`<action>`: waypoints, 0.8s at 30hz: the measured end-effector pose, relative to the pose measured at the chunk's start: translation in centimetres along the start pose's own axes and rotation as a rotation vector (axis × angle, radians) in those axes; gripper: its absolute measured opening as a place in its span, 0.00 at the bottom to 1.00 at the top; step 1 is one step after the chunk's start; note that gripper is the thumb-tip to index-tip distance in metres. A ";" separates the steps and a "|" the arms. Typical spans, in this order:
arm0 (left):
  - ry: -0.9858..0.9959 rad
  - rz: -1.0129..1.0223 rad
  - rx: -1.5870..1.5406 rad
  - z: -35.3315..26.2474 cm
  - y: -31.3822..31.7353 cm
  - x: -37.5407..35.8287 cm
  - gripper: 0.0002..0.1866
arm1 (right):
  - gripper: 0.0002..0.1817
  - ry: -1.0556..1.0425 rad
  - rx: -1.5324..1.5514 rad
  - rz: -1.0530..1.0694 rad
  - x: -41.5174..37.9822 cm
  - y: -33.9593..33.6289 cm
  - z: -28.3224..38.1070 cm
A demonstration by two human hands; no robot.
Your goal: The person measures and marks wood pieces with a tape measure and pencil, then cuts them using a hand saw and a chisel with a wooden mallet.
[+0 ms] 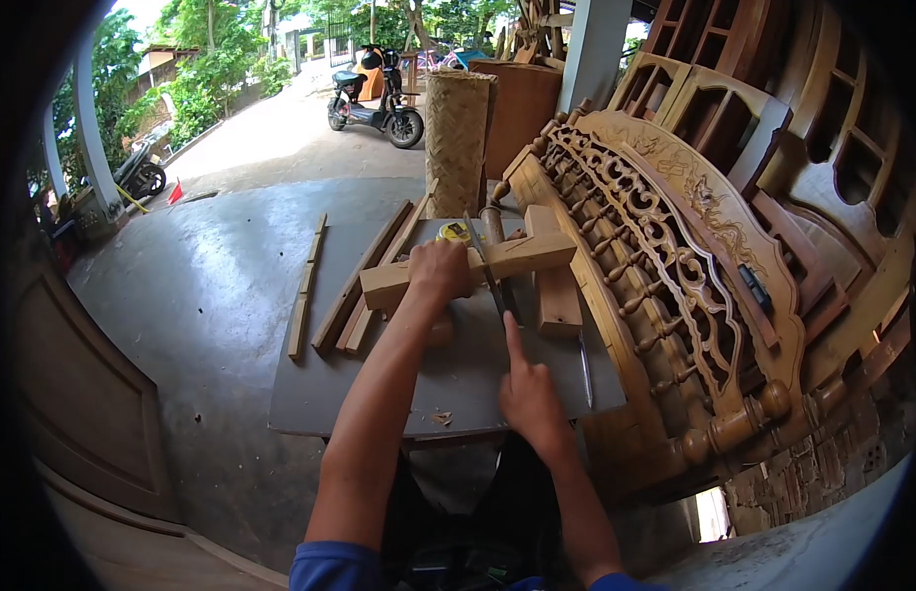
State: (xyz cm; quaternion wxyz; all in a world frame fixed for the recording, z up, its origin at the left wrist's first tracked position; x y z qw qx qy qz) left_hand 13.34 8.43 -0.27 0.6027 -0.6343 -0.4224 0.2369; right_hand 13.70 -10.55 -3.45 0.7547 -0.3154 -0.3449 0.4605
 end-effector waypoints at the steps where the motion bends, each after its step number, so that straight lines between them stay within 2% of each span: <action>1: 0.013 -0.024 -0.009 -0.1 0.2 0.1 0.13 | 0.40 0.067 -0.014 0.053 -1.2 -0.2 0.2; 4: 0.073 -0.039 -0.022 0.2 0.6 0.3 0.17 | 0.40 0.061 0.014 0.058 -1.3 -0.9 0.4; 8: 0.119 -0.023 -0.001 0.2 0.8 0.5 0.19 | 0.39 -0.049 -0.024 -0.019 5.5 -0.3 -0.5; 11: 0.033 -0.046 0.021 0.1 0.4 0.4 0.11 | 0.38 -0.148 -0.010 -0.138 13.0 0.6 -1.5; 14: -0.001 -0.030 -0.003 0.2 0.2 0.4 0.10 | 0.38 -0.122 -0.077 -0.150 13.1 0.9 -1.4; 16: 0.005 0.002 0.023 0.3 0.8 0.1 0.11 | 0.37 -0.161 0.001 -0.148 8.1 0.4 -1.3; 18: 0.057 0.003 0.065 -0.1 -0.1 -0.2 0.13 | 0.36 -0.016 -0.039 0.032 1.0 -0.9 -0.5; 19: 0.069 0.013 0.073 -0.3 -0.3 -0.2 0.13 | 0.37 0.000 -0.032 0.043 0.6 -1.0 -0.4; 21: 0.093 0.042 0.091 -0.5 -0.2 -0.2 0.14 | 0.37 0.037 -0.013 0.070 0.3 -1.0 -0.6; 24: 0.070 0.040 0.066 -0.5 -0.6 -0.3 0.14 | 0.37 -0.105 0.028 -0.058 9.2 -0.3 -1.3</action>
Point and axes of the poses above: each hand's wrist, its own x-axis towards the middle knuckle, its own y-axis out of the palm, z = x × y, the point moved 6 cm from there along x, towards the middle knuckle, and after that the axes turned 14 degrees about -y, right-handed, at the moved point
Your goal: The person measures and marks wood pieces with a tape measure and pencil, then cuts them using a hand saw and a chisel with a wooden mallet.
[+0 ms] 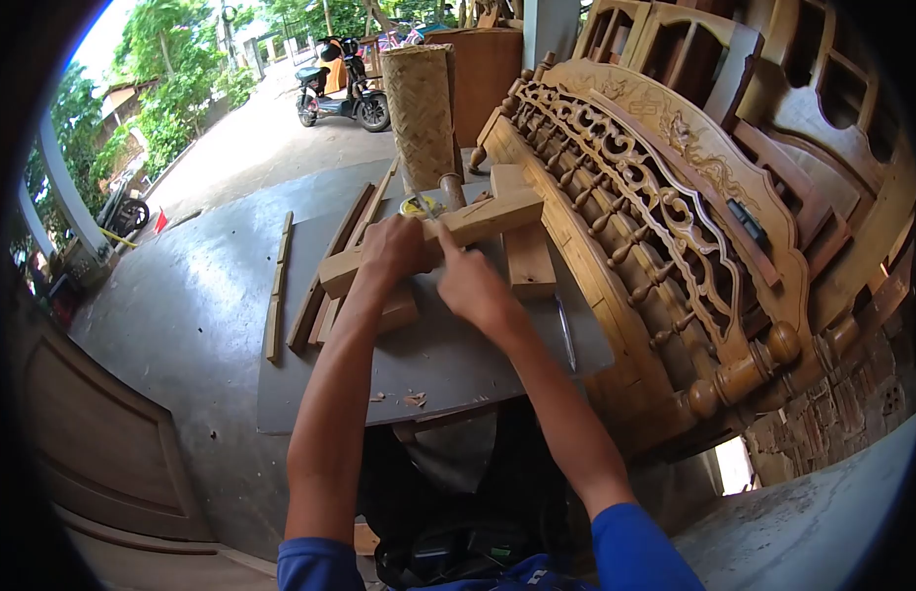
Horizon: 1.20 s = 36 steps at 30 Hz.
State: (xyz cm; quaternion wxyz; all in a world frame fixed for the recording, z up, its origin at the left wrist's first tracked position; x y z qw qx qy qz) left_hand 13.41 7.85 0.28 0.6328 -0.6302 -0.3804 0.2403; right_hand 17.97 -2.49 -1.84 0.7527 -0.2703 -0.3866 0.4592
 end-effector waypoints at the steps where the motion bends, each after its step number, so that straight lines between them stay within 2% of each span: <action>1: 0.014 -0.027 -0.003 0.0 -0.1 0.2 0.14 | 0.37 0.013 0.025 0.006 2.8 0.3 -0.4; 5: 0.026 -0.025 -0.011 -0.3 0.5 0.2 0.15 | 0.36 0.044 0.007 -0.019 2.7 0.8 -0.2; 6: 0.017 -0.009 -0.009 -0.3 0.2 0.0 0.15 | 0.36 -0.038 -0.003 -0.109 0.5 1.1 -0.4; 8: -0.020 0.029 0.018 -0.5 -0.6 -0.5 0.14 | 0.37 0.107 0.016 0.118 -6.8 -0.9 1.3; 11: 0.042 -0.057 0.002 -0.2 0.0 0.0 0.13 | 0.37 0.101 0.041 0.116 -9.5 -1.2 1.0; 13: 0.058 -0.088 -0.003 0.1 0.3 0.7 0.13 | 0.35 0.043 0.004 0.058 0.3 -0.3 0.2; 14: 0.057 -0.106 -0.014 0.1 0.2 0.8 0.13 | 0.34 0.045 -0.034 0.061 2.5 0.2 -0.2; 17: 0.013 -0.081 -0.020 0.3 1.1 0.9 0.11 | 0.33 0.043 -0.054 -0.021 2.7 0.9 -0.2; 18: 0.007 -0.057 -0.003 0.0 0.5 0.2 0.11 | 0.34 -0.007 -0.022 -0.073 0.0 0.4 0.0; 20: 0.013 -0.013 0.021 -0.2 -0.1 -0.2 0.11 | 0.37 0.041 0.049 0.019 -8.1 -1.3 1.3; 23: 0.062 -0.094 0.041 0.0 0.7 0.5 0.20 | 0.37 0.081 0.012 0.060 -11.3 -2.5 1.3; 24: 0.065 -0.073 0.041 -0.1 0.5 0.2 0.17 | 0.36 0.096 0.013 0.076 -8.5 -2.3 1.3; 26: 0.025 -0.104 0.025 0.1 0.4 0.3 0.14 | 0.36 -0.050 -0.009 -0.040 -1.3 -0.2 -0.1; 28: 0.016 -0.101 0.012 0.2 0.6 0.6 0.13 | 0.35 0.042 -0.029 0.026 3.6 0.5 -0.4; 31: 0.003 -0.045 -0.002 0.0 0.9 0.3 0.14 | 0.35 -0.014 -0.080 -0.027 0.3 0.2 0.4; 34: 0.042 -0.067 0.034 0.4 0.7 0.2 0.17 | 0.38 0.145 0.041 0.178 -10.1 -1.7 2.2; 36: 0.043 -0.064 0.044 0.3 0.8 0.6 0.18 | 0.39 0.139 -0.007 0.149 -8.9 -1.3 2.1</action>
Point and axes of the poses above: each hand's wrist, its own x-axis towards the middle knuckle, its own y-axis out of the palm, z = x × y, the point moved 6 cm from there along x, towards the middle knuckle, and after that the axes turned 14 degrees about -y, right-handed, at the moved point
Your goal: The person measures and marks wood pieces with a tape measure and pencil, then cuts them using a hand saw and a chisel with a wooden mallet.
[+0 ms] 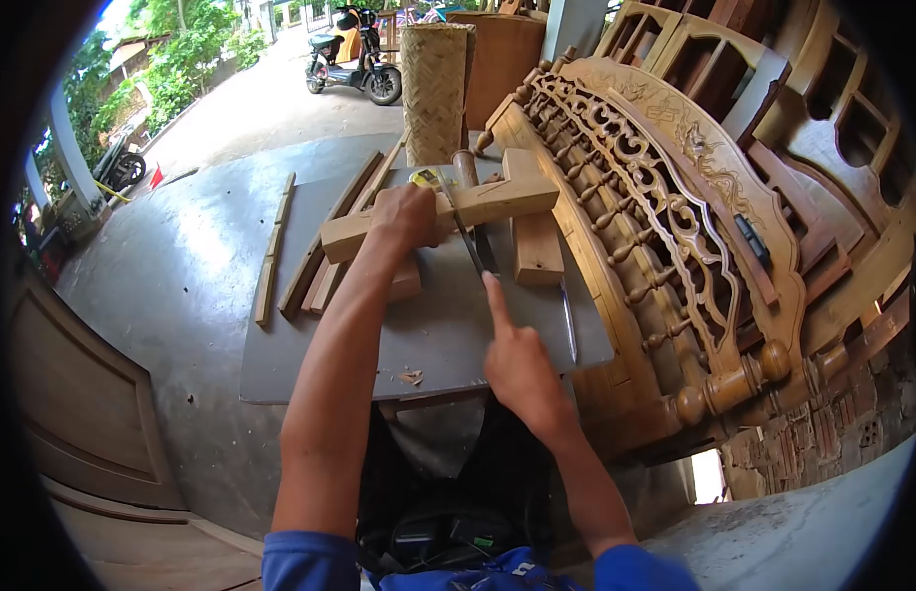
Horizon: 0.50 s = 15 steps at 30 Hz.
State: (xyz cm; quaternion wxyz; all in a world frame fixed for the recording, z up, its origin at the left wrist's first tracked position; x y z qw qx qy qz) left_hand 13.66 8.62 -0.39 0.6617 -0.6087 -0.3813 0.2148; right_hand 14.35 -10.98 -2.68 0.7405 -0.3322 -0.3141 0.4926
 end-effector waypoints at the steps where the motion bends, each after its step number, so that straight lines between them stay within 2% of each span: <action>1: 0.007 0.008 0.007 -0.3 0.0 -0.1 0.19 | 0.40 0.007 -0.018 -0.017 0.6 0.6 -0.2; 2: 0.020 -0.014 0.002 -0.3 -0.3 -0.2 0.16 | 0.39 -0.080 -0.004 -0.065 3.0 0.8 -0.1; 4: 0.008 -0.008 -0.022 -0.1 0.2 0.2 0.14 | 0.37 -0.128 -0.008 -0.152 8.3 0.2 -0.3; 6: 0.000 -0.029 -0.044 0.0 0.3 0.3 0.13 | 0.36 -0.128 -0.052 -0.117 11.9 -0.2 0.0; 8: -0.021 -0.041 -0.056 0.1 0.3 0.3 0.13 | 0.36 -0.140 -0.082 -0.156 11.1 0.7 -0.1; 9: 0.011 0.016 -0.040 0.0 0.0 -0.2 0.15 | 0.36 -0.135 -0.098 -0.173 9.6 1.1 -0.5; 10: 0.032 0.026 -0.046 -0.1 -0.2 -0.5 0.16 | 0.37 -0.089 -0.023 -0.168 6.2 0.6 0.1; 11: 0.048 0.026 -0.054 -0.1 -0.4 -0.6 0.17 | 0.38 -0.066 -0.014 -0.120 4.0 0.6 0.3; 13: 0.024 0.155 -0.055 -0.1 0.0 -0.1 0.19 | 0.38 -0.021 0.002 -0.003 1.0 1.0 -0.1; 15: 0.047 0.121 -0.083 0.1 -0.4 0.7 0.18 | 0.38 -0.047 0.005 -0.078 4.0 0.8 0.2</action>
Point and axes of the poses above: each hand's wrist, its own x-axis towards the middle knuckle, its own y-axis out of the palm, z = x × y, the point moved 6 cm from there along x, towards the middle knuckle, and after that the axes turned 14 degrees about -y, right-handed, at the moved point
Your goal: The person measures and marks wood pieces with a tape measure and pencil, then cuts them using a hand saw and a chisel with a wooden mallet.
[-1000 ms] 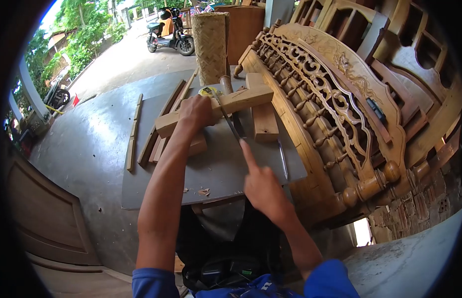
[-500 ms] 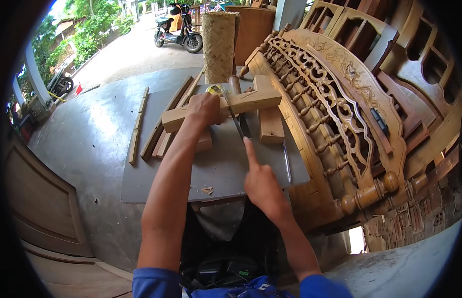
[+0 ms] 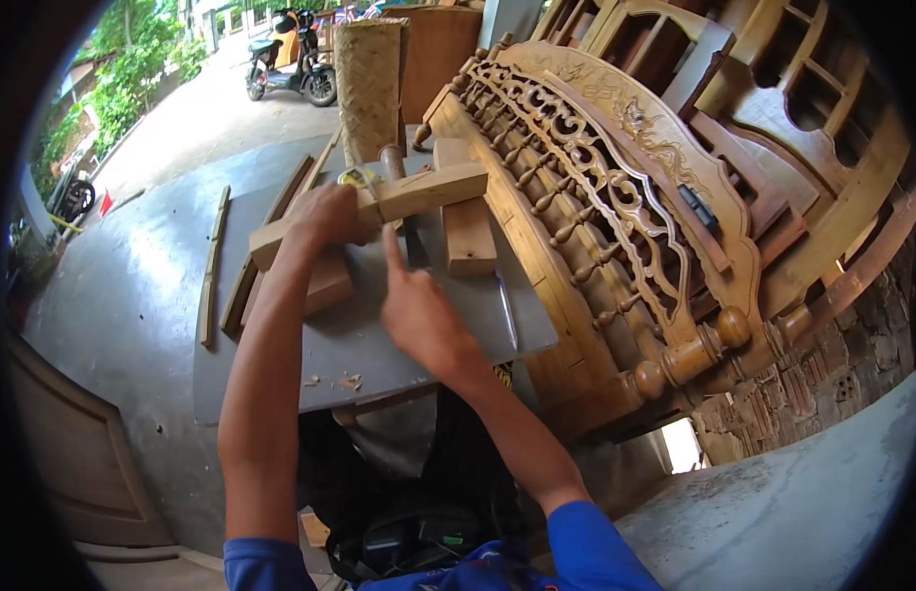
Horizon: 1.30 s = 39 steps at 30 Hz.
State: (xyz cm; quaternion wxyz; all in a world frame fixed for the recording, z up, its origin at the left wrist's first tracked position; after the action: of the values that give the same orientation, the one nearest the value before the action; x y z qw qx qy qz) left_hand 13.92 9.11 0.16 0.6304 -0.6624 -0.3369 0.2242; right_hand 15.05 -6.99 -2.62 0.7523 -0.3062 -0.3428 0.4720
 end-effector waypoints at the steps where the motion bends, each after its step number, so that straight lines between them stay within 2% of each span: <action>1: 0.007 -0.007 -0.002 0.2 0.1 0.4 0.18 | 0.38 -0.017 0.010 -0.036 2.3 -0.1 0.0; 3: -0.057 0.005 -0.044 0.2 0.2 0.1 0.19 | 0.37 -0.036 -0.021 0.058 6.8 -0.8 -0.9; 6: -0.098 -0.021 -0.081 0.6 0.2 0.7 0.21 | 0.36 -0.027 -0.077 0.031 8.4 -0.5 -0.6; 9: -0.089 0.061 -0.089 0.6 0.4 0.3 0.24 | 0.39 -0.084 -0.013 -0.125 5.1 0.6 -0.4; 11: -0.102 0.120 -0.018 0.5 -0.2 0.4 0.24 | 0.41 -0.061 0.106 -0.132 0.2 0.4 0.3; 13: -0.128 0.176 0.004 0.2 -0.2 0.3 0.24 | 0.40 0.033 0.004 0.001 -4.1 0.6 0.3; 16: -0.120 0.159 -0.010 0.7 0.2 0.2 0.24 | 0.42 0.064 -0.025 0.050 -4.1 0.0 0.7; 21: -0.143 0.097 -0.077 0.8 0.4 0.8 0.24 | 0.36 -0.104 -0.017 -0.150 6.9 -0.2 -0.7; 24: -0.196 0.118 -0.100 1.1 0.3 1.3 0.25 | 0.37 -0.049 -0.056 -0.139 9.9 0.1 -0.2; 26: -0.221 0.213 -0.085 1.0 0.7 0.8 0.25 | 0.38 -0.077 -0.017 -0.137 7.3 0.2 -0.4; 28: -0.236 0.309 -0.066 0.9 -0.2 0.6 0.25 | 0.39 -0.060 -0.034 -0.095 0.3 -0.4 0.6; 30: -0.237 0.346 -0.075 1.0 0.1 0.8 0.25 | 0.39 0.057 -0.007 0.038 -5.1 -0.2 0.3; 33: -0.216 0.321 -0.072 1.0 0.2 1.2 0.25 | 0.38 0.010 -0.024 0.010 -2.8 -1.0 0.6; 37: -0.194 0.297 -0.084 1.5 1.0 2.0 0.24 | 0.37 -0.170 -0.020 -0.129 8.1 -0.2 -0.6; 38: -0.185 0.301 -0.093 1.6 1.5 2.4 0.24 | 0.38 -0.181 -0.038 -0.158 7.9 0.2 -0.5; 39: -0.238 0.390 -0.066 1.5 1.2 2.0 0.21 | 0.38 -0.194 -0.056 -0.188 7.5 0.5 -0.5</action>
State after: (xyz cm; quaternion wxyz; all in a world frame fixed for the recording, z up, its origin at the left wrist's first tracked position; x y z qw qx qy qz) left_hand 14.36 11.65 -0.90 0.5092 -0.7041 -0.2816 0.4070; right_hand 17.56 0.06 -1.60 0.7477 -0.2465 -0.4542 0.4169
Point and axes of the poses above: each hand's wrist, its own x-axis towards the middle knuckle, its own y-axis out of the palm, z = x × y, the point moved 6 cm from there along x, towards the middle knuckle, and after that the axes turned 14 degrees about -y, right-handed, at the moved point
